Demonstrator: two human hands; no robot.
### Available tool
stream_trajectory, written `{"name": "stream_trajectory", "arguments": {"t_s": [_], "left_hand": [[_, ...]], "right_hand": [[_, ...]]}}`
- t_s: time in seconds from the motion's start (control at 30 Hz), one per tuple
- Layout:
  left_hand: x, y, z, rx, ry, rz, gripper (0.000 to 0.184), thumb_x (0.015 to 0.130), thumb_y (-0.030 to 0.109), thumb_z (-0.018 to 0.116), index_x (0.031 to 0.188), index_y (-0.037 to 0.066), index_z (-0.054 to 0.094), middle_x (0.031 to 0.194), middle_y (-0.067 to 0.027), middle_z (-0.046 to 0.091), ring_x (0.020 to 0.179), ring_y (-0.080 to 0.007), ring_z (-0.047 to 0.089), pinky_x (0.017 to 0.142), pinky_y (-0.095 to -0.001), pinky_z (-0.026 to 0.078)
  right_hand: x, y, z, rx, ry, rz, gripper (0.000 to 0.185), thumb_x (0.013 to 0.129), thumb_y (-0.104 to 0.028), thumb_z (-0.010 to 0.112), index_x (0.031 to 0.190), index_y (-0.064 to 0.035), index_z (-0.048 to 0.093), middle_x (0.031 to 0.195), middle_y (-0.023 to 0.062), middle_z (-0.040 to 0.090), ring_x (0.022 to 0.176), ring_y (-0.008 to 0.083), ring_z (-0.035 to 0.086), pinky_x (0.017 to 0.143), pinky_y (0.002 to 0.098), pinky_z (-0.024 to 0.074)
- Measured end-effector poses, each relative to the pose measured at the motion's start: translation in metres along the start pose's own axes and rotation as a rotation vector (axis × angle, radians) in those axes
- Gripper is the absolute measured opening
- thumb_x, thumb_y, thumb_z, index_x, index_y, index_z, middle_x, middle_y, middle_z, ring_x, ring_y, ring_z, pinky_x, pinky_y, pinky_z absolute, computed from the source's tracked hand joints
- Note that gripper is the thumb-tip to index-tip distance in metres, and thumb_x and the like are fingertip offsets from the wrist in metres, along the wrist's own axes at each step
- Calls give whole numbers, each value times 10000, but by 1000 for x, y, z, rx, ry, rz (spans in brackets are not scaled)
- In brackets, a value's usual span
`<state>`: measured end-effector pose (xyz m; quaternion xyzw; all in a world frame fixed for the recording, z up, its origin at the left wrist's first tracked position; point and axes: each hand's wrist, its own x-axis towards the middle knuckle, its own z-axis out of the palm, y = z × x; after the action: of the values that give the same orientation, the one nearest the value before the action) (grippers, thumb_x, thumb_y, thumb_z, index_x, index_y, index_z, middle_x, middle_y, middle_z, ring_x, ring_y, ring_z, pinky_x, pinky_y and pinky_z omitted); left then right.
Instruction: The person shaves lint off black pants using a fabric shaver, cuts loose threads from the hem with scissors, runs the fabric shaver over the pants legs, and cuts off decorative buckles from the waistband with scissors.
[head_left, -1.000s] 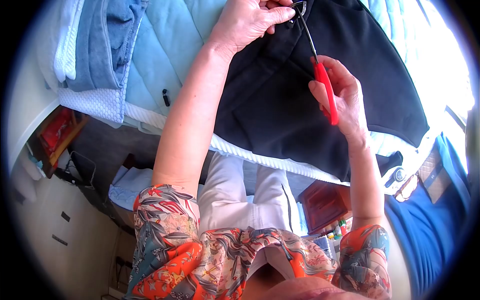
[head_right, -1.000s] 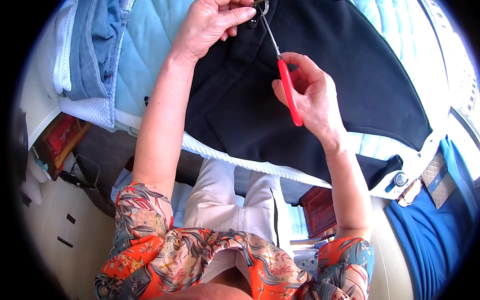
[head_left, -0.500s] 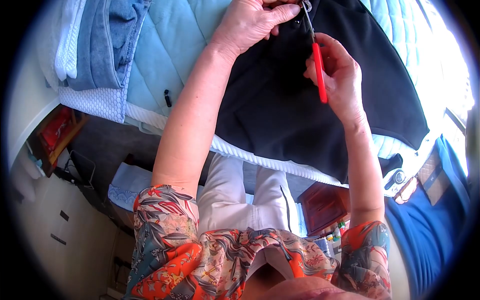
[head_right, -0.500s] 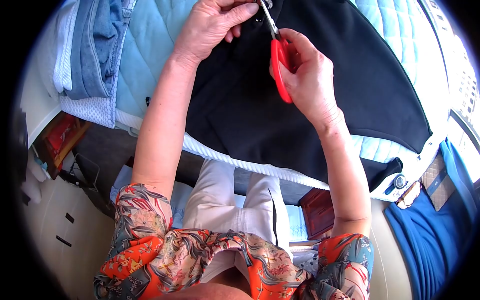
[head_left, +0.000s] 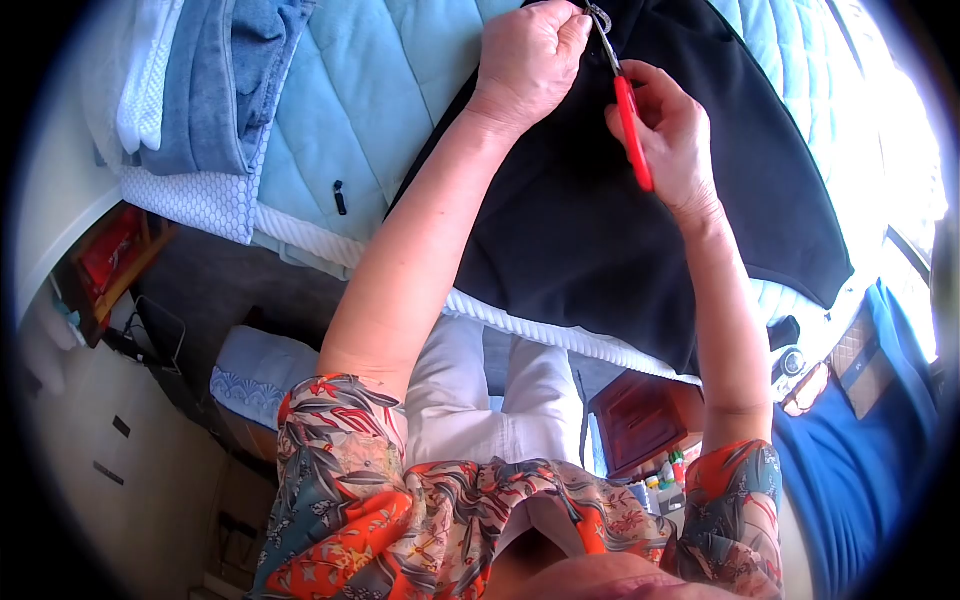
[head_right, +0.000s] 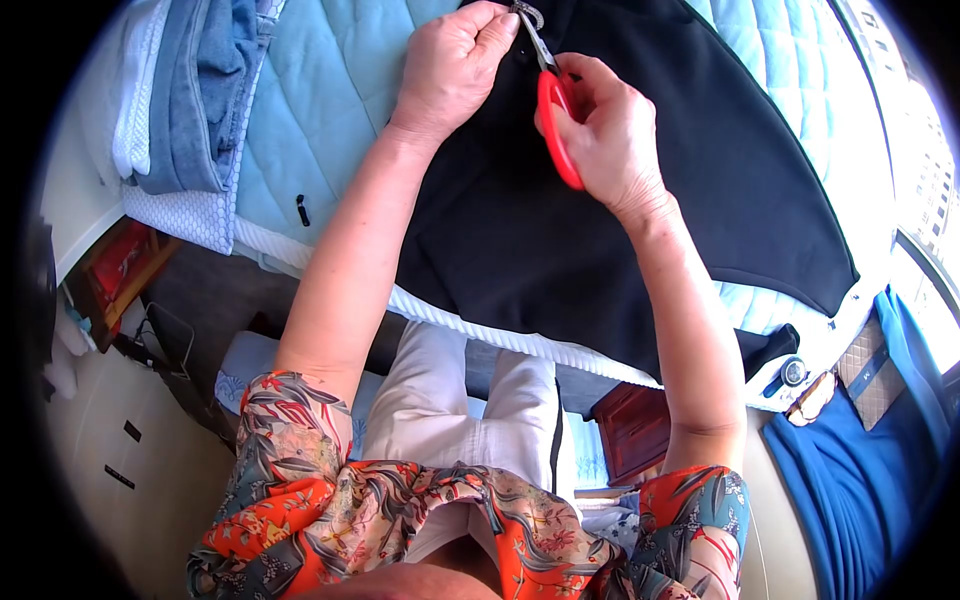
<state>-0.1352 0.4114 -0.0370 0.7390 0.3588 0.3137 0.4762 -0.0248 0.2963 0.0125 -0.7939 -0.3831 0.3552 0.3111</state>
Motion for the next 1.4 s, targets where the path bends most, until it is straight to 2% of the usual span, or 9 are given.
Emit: {"name": "stream_trajectory", "arguments": {"t_s": [0.2, 0.3, 0.37, 0.47, 0.57, 0.73, 0.97, 1.07, 1.4], "left_hand": [[2, 0, 10, 128, 56, 28, 157, 878, 155, 526, 814, 28, 592, 719, -200, 605, 692, -400, 588, 583, -442, 470], [3, -1, 15, 269, 46, 21, 135, 863, 143, 524, 826, 31, 589, 701, -196, 599, 679, -399, 585, 587, -449, 474], [4, -3, 18, 308, 27, -6, 124, 839, 145, 535, 840, 32, 586, 686, -184, 598, 669, -393, 586, 592, -451, 478], [4, -6, 15, 231, 19, -39, 153, 847, 169, 615, 817, 23, 649, 557, -56, 566, 522, -127, 568, 521, -272, 456], [2, -5, 11, 173, -16, -69, 238, 865, 254, 579, 780, 36, 627, 538, -71, 546, 495, -166, 550, 502, -309, 437], [0, -2, 11, 139, 3, -34, 221, 853, 260, 603, 821, 48, 656, 558, -59, 573, 485, -142, 534, 491, -286, 427], [-1, -2, 11, 127, 5, -15, 203, 815, 260, 665, 834, 58, 676, 599, -29, 617, 539, -111, 582, 525, -241, 458], [-1, 1, 14, 76, 5, -66, 200, 752, 265, 682, 703, 73, 659, 641, -71, 611, 562, -251, 597, 531, -328, 481], [-4, 2, 4, -1, -81, -23, 228, 799, 225, 698, 957, 61, 692, 795, -24, 657, 668, -85, 598, 629, -221, 481]], "right_hand": [[7, -2, -15, 446, -188, 225, 316, 782, -74, 651, 1069, 42, 585, 661, -4, 554, 489, 34, 468, 447, 179, 378], [10, 3, -13, 389, -190, 148, 315, 770, -73, 657, 1057, 41, 591, 669, 6, 559, 525, 48, 501, 490, 193, 422], [10, 3, -9, 127, -117, 51, 339, 757, -97, 672, 1062, 31, 601, 722, 67, 623, 630, 114, 595, 620, 240, 495], [12, 5, -5, -118, -33, -70, 361, 762, -136, 674, 1081, 19, 604, 805, 132, 669, 720, 167, 647, 716, 276, 514], [14, -2, -12, -153, -61, -72, 365, 763, -141, 670, 1081, 24, 601, 810, 127, 670, 727, 160, 645, 720, 271, 512], [15, -24, -25, 479, -240, 226, 271, 772, -150, 630, 964, 40, 615, 643, 49, 581, 449, 82, 511, 396, 187, 392], [37, -17, -48, 631, -466, 291, 202, 794, -166, 631, 900, 6, 621, 672, 66, 592, 459, 95, 529, 427, 192, 434], [43, -16, -57, 456, -507, 212, 242, 803, -174, 623, 954, 15, 617, 671, 57, 583, 470, 89, 537, 437, 192, 445], [20, -12, -38, 227, -290, -1, 338, 786, -51, 625, 1118, 3, 587, 680, 30, 586, 537, 71, 534, 527, 206, 464]]}}
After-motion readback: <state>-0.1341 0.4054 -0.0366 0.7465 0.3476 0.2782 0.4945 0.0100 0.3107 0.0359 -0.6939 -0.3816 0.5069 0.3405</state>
